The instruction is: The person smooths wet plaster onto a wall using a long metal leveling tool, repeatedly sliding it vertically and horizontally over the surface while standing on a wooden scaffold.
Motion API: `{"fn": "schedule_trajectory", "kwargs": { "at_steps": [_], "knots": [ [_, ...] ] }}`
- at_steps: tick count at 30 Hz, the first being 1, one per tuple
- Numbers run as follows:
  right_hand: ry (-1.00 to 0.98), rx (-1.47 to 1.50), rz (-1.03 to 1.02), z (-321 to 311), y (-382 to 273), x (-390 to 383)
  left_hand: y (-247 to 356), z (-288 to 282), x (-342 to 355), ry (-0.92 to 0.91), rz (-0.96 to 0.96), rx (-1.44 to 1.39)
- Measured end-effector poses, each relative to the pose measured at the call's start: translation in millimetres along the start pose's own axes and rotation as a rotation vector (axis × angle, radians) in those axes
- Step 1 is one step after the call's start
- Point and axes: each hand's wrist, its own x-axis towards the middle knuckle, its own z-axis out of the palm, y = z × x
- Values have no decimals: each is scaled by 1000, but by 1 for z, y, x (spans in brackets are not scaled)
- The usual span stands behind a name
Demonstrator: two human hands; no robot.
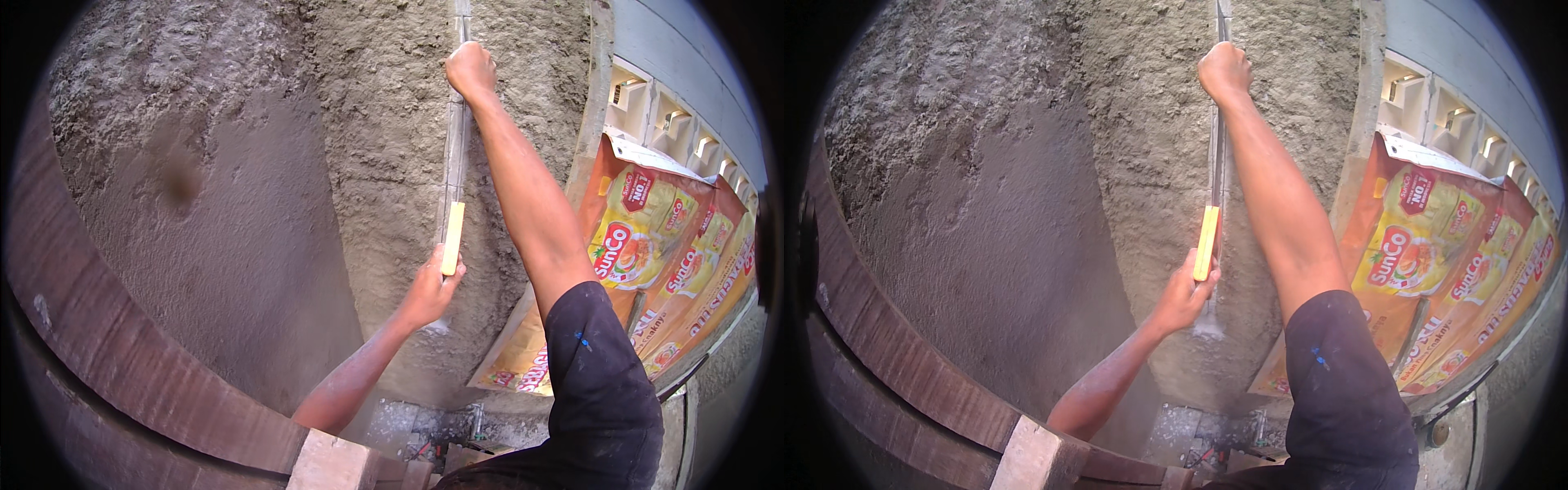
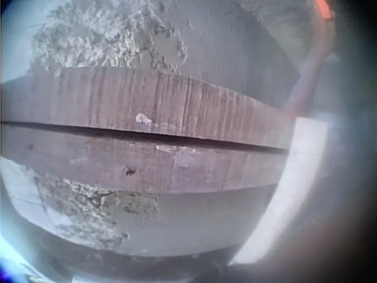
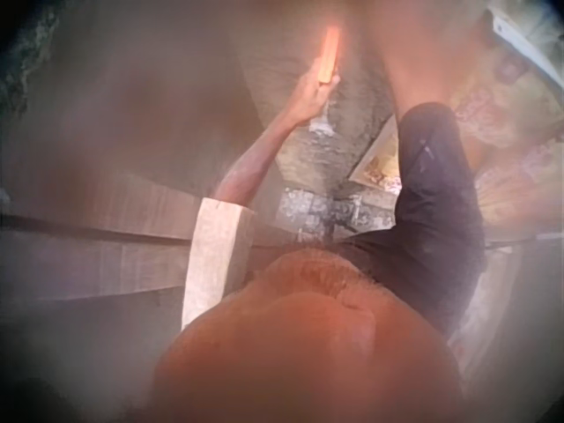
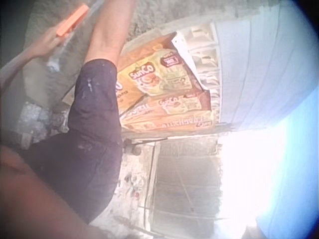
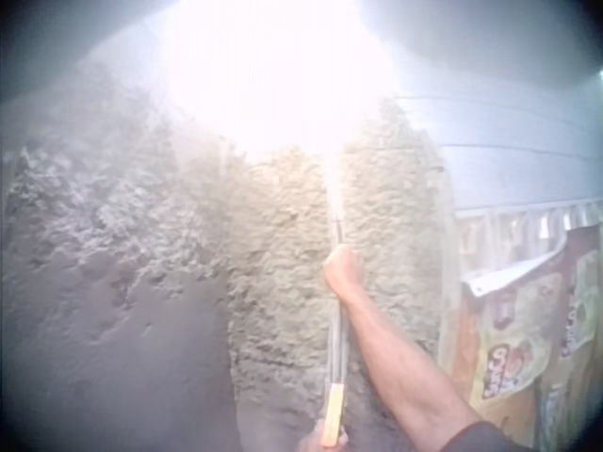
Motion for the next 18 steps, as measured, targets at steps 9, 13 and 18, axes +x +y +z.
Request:
{"fn": "schedule_trajectory", "kwargs": {
  "at_steps": [9,13,18],
  "knots": [
    [30,65,38,18,17,-30,-2,5,-31,66,-83,19],
    [-1,32,58,25,38,-75,-4,20,-74,49,-178,18],
    [-104,47,143,35,83,-148,-18,41,-145,-9,-247,107]
  ]
}}
